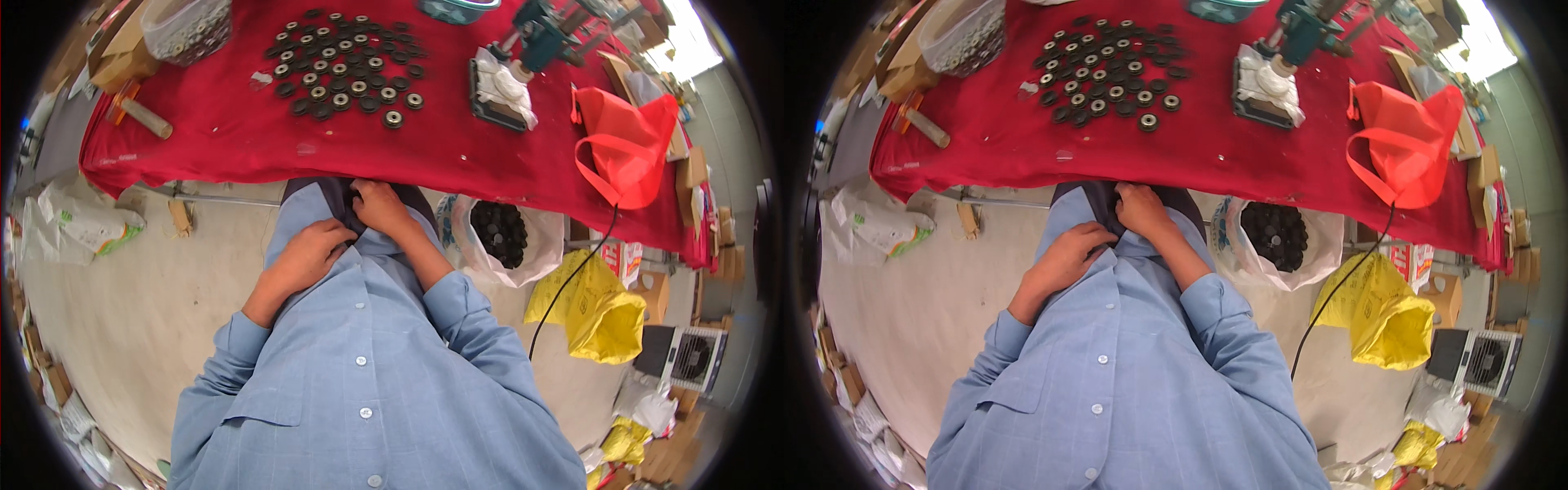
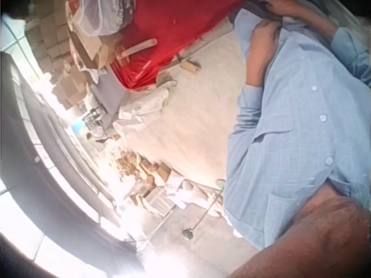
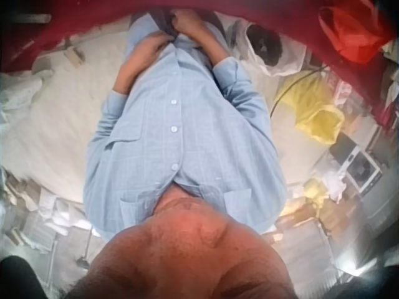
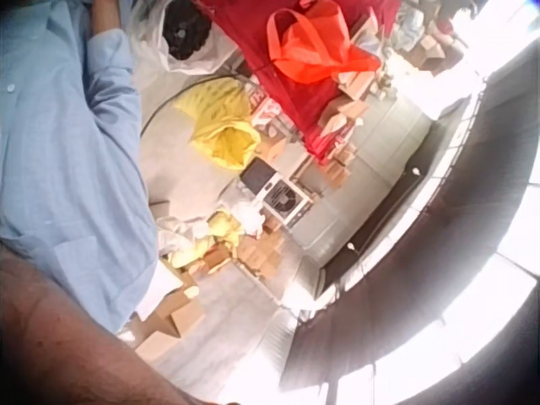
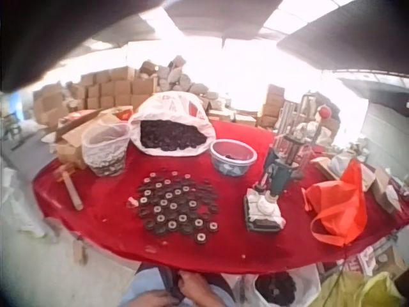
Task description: The person assembles small circular magnets with metal rings by hand on a red table. They pick up the components, fit them together, and occasionally use a rubber mallet to tap the assembled units. The person also organizes the finished items into neat rows on the table.
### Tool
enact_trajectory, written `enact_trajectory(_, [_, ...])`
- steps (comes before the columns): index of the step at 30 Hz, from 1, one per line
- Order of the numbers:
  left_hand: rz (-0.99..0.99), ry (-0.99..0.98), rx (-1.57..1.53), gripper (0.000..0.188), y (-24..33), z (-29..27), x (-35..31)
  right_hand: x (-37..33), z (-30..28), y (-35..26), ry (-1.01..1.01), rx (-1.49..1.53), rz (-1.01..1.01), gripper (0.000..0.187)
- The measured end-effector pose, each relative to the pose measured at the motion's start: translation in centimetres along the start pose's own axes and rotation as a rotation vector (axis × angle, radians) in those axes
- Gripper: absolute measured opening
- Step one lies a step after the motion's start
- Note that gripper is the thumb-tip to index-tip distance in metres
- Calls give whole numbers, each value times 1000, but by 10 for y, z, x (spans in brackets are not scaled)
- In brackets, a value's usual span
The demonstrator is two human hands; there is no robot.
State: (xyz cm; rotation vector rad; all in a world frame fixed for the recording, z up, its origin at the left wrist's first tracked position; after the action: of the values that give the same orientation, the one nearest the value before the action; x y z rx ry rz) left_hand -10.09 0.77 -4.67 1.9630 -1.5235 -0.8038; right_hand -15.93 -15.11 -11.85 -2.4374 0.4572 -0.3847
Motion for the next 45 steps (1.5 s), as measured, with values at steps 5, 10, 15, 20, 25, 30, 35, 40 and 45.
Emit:
enact_trajectory(5, [5,-128,-96,48,10,-14,41,-42,-70,36,12,472,91,34])
enact_trajectory(10, [36,-25,130,60,-10,-13,117,-82,-126,82,204,480,339,51])
enact_trajectory(15, [206,326,214,47,-35,-3,148,-92,-126,87,783,1610,234,64])
enact_trajectory(20, [339,297,207,37,-24,-3,151,-112,-166,125,1481,1661,208,50])
enact_trajectory(25, [470,317,277,35,-14,-12,149,-104,-172,122,1501,1535,523,48])
enact_trajectory(30, [461,181,198,34,-17,-1,148,-116,-190,117,1458,1400,672,56])
enact_trajectory(35, [380,55,18,33,-19,19,157,-118,-205,135,1586,1163,697,56])
enact_trajectory(40, [413,90,35,31,22,20,165,-128,-212,145,1561,1170,839,52])
enact_trajectory(45, [670,143,476,45,-1,78,167,-113,-219,131,1577,1163,793,49])
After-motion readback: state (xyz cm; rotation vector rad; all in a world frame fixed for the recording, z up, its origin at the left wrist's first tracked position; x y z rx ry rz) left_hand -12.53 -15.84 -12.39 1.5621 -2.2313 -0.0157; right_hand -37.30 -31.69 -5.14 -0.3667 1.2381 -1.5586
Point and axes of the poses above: each hand's wrist, its own x-axis towards the middle knuckle, its own z-axis out of the palm, y = z × x, the point moved 6 cm from there along x, towards the middle knuckle, and after that the axes turned 9 degrees about -z, right-handed, at the moved point
